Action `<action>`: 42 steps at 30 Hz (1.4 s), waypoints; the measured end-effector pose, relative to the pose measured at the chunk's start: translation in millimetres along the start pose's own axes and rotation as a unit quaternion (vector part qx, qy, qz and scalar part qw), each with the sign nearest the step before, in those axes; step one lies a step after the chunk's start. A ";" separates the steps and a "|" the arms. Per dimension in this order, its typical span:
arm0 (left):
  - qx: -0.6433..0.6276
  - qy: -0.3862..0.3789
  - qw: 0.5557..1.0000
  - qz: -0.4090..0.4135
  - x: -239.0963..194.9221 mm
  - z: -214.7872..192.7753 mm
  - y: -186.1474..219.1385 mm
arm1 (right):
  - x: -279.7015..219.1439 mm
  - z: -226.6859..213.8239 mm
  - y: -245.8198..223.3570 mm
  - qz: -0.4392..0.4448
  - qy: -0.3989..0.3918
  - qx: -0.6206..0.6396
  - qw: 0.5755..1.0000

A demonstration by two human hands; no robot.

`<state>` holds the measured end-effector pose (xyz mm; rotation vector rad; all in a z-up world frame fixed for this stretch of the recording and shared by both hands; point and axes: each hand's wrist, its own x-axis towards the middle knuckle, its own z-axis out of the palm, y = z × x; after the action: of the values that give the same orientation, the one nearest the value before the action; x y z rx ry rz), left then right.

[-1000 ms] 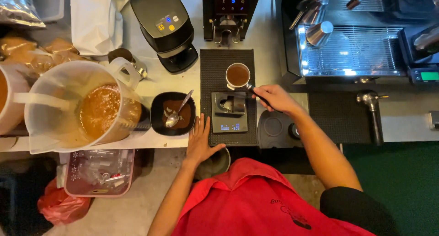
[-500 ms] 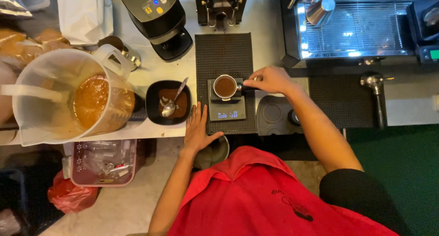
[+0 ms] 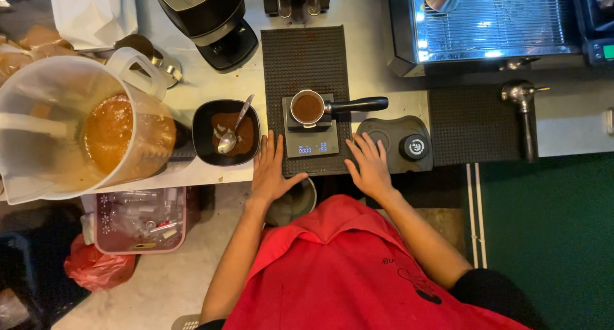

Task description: The person prepares an espresso by grinding coffee beans into a portafilter, tamping the grounds, and adding a spoonful of powder from a bowl. They then place the portafilter into the espresso machine to brew the shot.

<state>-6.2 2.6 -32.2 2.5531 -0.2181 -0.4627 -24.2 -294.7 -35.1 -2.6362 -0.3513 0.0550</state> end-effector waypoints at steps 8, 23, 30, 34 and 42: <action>-0.096 0.005 0.995 -0.017 -44.1 -22.2 0.5 | 9.4 -6.6 -70.9 -0.075 0.143 0.212 0.964; -0.509 0.333 0.755 -0.246 -41.5 -57.6 -37.0 | 194.6 105.6 -158.7 0.208 -0.010 0.561 0.801; -0.625 0.318 0.674 -0.235 -82.0 -59.3 -24.7 | 131.7 76.5 -178.9 0.214 0.012 0.534 0.818; -0.693 0.304 0.629 -0.177 -107.1 -30.7 -51.7 | 96.6 33.9 -185.7 0.139 0.036 0.516 0.845; -0.698 0.318 0.621 -0.161 -95.7 -54.3 5.4 | 62.4 -55.9 -193.6 -0.128 0.138 0.215 0.958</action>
<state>-75.5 47.1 41.0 0.9988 0.6505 0.2030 -4.3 -138.8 105.6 -2.1136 -0.5153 -0.2879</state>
